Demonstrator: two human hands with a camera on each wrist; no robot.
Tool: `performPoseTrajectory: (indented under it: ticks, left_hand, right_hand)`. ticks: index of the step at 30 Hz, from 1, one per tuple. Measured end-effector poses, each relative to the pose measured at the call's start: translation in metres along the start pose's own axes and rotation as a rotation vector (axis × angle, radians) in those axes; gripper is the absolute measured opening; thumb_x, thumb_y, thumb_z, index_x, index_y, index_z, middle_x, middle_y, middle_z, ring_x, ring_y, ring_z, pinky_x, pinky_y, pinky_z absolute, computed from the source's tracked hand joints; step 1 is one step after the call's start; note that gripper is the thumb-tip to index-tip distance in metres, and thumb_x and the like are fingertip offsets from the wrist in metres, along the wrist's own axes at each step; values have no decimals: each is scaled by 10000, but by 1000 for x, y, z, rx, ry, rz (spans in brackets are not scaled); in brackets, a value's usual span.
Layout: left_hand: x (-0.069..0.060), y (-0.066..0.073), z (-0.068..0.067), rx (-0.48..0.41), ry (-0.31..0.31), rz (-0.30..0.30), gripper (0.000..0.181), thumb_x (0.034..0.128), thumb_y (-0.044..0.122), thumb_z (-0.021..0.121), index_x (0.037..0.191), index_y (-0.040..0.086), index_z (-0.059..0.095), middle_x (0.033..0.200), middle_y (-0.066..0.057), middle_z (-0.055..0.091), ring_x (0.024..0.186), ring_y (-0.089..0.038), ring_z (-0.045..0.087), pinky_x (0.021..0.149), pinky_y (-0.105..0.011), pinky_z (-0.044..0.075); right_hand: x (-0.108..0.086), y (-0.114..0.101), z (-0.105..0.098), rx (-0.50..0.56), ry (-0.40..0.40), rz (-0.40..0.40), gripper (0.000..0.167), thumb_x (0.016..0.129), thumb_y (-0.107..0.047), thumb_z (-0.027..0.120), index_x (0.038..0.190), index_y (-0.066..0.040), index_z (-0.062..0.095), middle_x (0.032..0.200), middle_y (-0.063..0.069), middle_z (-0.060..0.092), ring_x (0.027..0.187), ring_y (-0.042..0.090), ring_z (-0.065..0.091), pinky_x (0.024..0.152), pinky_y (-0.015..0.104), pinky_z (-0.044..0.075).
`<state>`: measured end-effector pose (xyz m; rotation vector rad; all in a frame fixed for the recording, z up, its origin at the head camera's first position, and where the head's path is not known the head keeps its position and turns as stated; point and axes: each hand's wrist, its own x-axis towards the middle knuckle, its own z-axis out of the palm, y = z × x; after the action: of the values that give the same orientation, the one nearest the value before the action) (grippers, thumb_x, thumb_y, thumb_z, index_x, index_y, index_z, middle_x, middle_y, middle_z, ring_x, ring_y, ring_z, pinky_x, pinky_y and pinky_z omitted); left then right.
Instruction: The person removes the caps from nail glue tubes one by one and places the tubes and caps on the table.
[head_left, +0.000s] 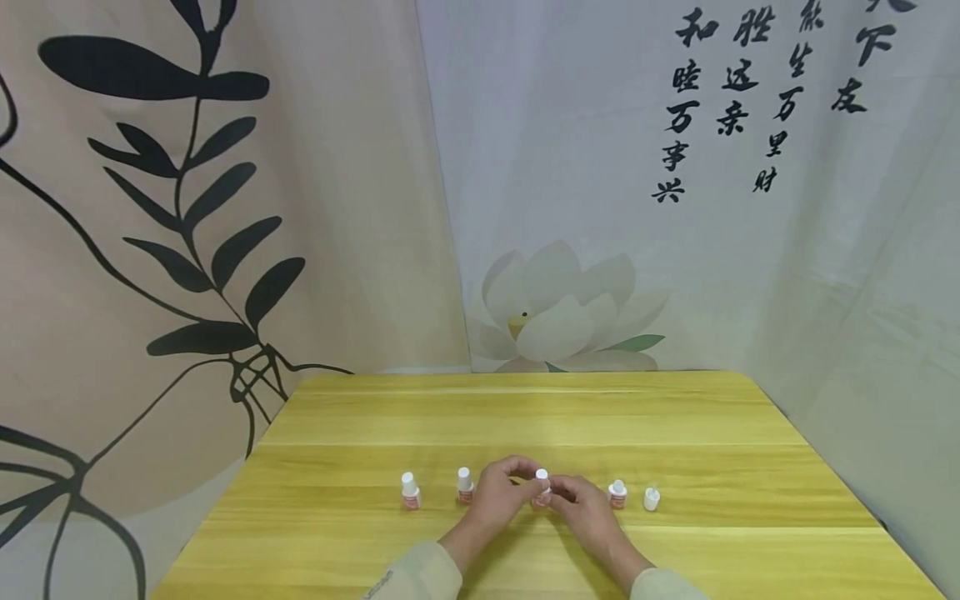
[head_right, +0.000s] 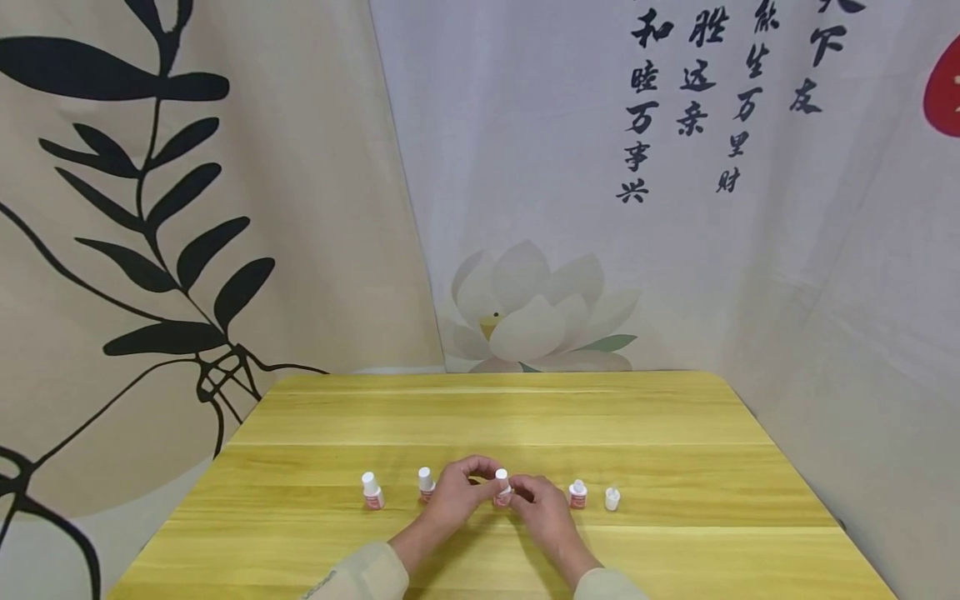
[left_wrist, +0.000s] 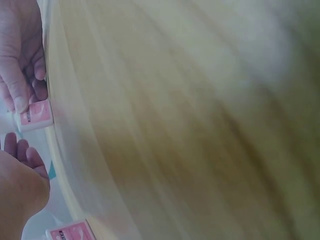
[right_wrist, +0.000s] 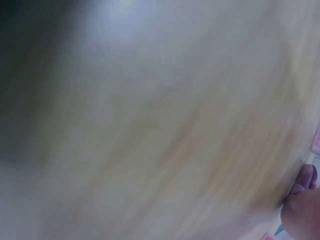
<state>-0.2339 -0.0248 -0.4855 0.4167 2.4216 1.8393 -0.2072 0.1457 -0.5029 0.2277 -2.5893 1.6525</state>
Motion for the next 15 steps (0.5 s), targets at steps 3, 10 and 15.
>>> performPoseTrajectory:
  ticks: [3, 10, 15]
  left_hand:
    - [-1, 0, 0, -7, -6, 3, 188, 864, 255, 780, 1005, 153, 709, 971, 58, 664, 872, -160, 596, 755, -304, 495]
    - [0, -2, -1, 1, 0, 4, 229, 864, 278, 779, 1053, 161, 726, 986, 78, 681, 885, -152, 602, 769, -312, 488]
    - [-1, -2, -1, 9, 9, 6, 239, 862, 276, 781, 1056, 145, 733, 984, 80, 685, 846, -130, 599, 757, -311, 484]
  right_hand:
    - [0, 0, 0, 1, 2, 3, 210, 908, -188, 714, 1097, -97, 732, 1029, 29, 674, 972, 184, 611, 837, 361, 526]
    - [-1, -1, 0, 15, 1, 13, 234, 904, -214, 720, 1102, -90, 728, 1037, 39, 665, 976, 196, 615, 849, 382, 532]
    - [-1, 0, 0, 36, -10, 14, 276, 904, -231, 722, 1126, -67, 719, 1050, 53, 656, 994, 220, 623, 853, 386, 546]
